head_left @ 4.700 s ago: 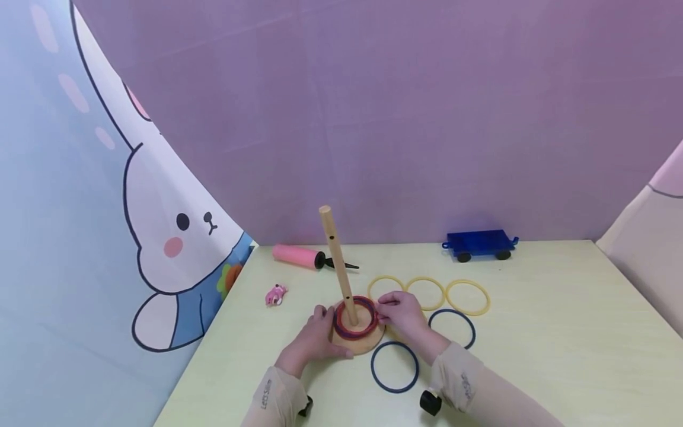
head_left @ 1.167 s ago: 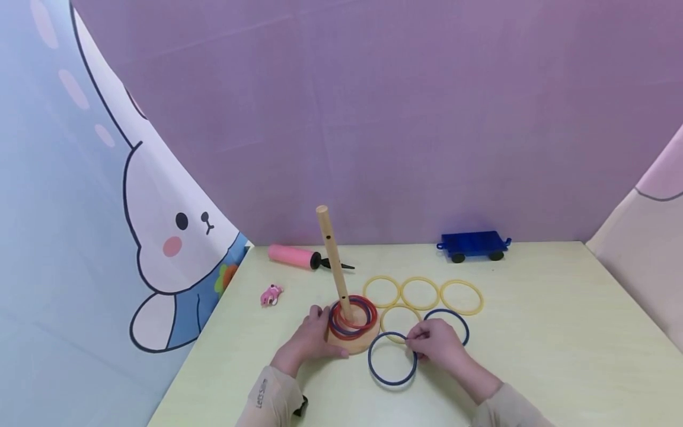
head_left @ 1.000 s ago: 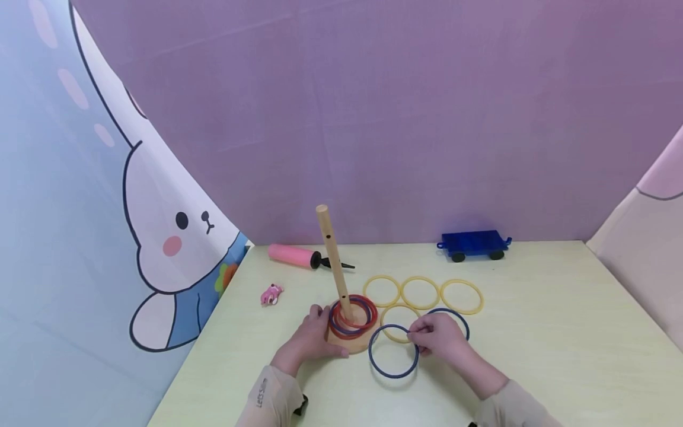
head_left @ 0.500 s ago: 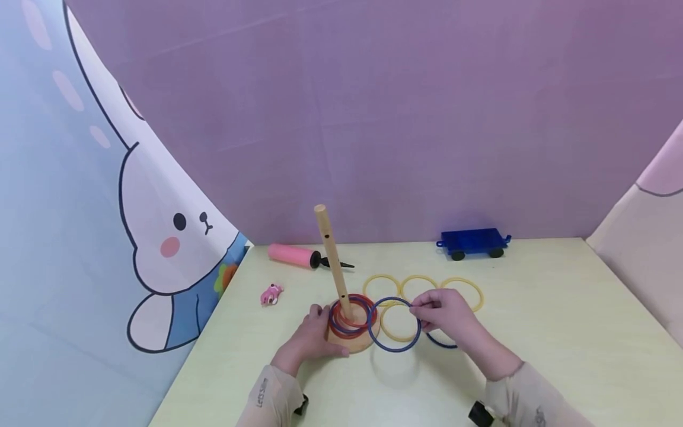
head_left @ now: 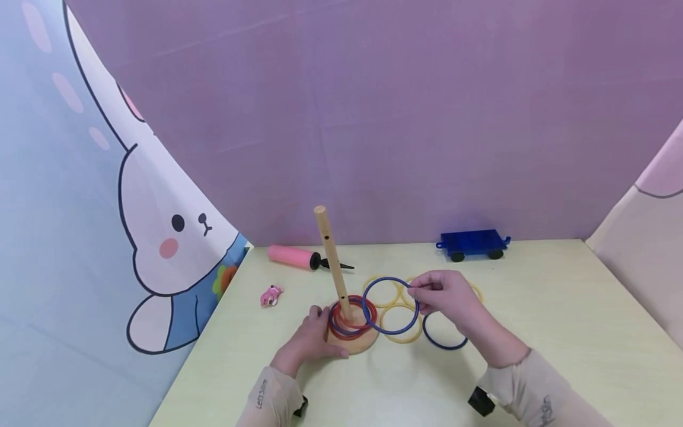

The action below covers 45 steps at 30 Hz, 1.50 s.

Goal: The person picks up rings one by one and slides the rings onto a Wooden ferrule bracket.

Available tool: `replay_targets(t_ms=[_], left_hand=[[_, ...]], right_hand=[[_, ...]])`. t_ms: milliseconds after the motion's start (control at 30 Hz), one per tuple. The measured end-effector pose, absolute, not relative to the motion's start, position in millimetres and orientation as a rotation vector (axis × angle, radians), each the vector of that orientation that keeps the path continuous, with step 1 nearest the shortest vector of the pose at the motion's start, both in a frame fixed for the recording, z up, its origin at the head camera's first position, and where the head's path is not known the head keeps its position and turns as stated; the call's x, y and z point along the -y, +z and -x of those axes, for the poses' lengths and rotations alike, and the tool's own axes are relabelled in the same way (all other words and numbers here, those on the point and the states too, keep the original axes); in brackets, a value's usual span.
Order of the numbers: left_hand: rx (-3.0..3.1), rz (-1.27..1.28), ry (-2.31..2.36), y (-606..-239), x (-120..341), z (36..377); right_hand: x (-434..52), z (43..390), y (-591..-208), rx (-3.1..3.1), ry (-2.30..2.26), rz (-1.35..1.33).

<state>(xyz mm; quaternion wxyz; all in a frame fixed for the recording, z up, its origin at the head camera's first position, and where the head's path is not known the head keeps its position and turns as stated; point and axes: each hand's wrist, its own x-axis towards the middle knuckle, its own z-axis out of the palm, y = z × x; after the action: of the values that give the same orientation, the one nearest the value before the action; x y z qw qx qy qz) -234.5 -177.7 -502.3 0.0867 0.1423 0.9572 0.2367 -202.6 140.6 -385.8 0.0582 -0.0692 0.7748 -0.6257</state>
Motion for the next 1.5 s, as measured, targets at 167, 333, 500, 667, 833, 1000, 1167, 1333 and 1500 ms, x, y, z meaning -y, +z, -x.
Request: replay_targets(t_ms=[167, 333, 500, 667, 833, 1000, 1167, 1333, 1500], left_hand=[[-2.846, -0.422, 0.712, -502.9, 178.0, 234.6], [-2.838, -0.409, 0.712, -504.0, 178.4, 235.1], [-2.826, -0.393, 0.720, -503.4, 178.0, 234.7], [-2.824, -0.394, 0.733, -502.4, 177.7, 233.9], [-2.823, -0.391, 0.739, -501.5, 177.5, 233.4], [-2.820, -0.382, 0.734, -501.0, 177.2, 233.6], [-2.821, -0.386, 0.731, -500.0, 176.8, 233.3], [-2.843, -0.419, 0.717, -500.5, 177.0, 232.4], [-2.850, -0.427, 0.718, -501.9, 177.6, 232.7]], right_hand=[[-140.8, 203.1, -376.1, -2.359, -1.890, 0.228], [-140.4, 204.6, -369.0, -2.364, -1.895, 0.266], [-138.7, 205.4, -360.8, -2.372, -1.901, 0.286], [-135.2, 206.1, -352.8, -2.359, -1.922, 0.293], [-131.0, 206.7, -345.3, -2.346, -1.950, 0.321], [-126.4, 205.8, -335.8, -2.367, -1.950, 0.342], [-121.1, 205.6, -328.2, -2.369, -1.963, 0.356], [-114.6, 205.6, -320.2, -2.357, -1.997, 0.376], [-107.5, 206.4, -310.6, -2.347, -2.022, 0.395]])
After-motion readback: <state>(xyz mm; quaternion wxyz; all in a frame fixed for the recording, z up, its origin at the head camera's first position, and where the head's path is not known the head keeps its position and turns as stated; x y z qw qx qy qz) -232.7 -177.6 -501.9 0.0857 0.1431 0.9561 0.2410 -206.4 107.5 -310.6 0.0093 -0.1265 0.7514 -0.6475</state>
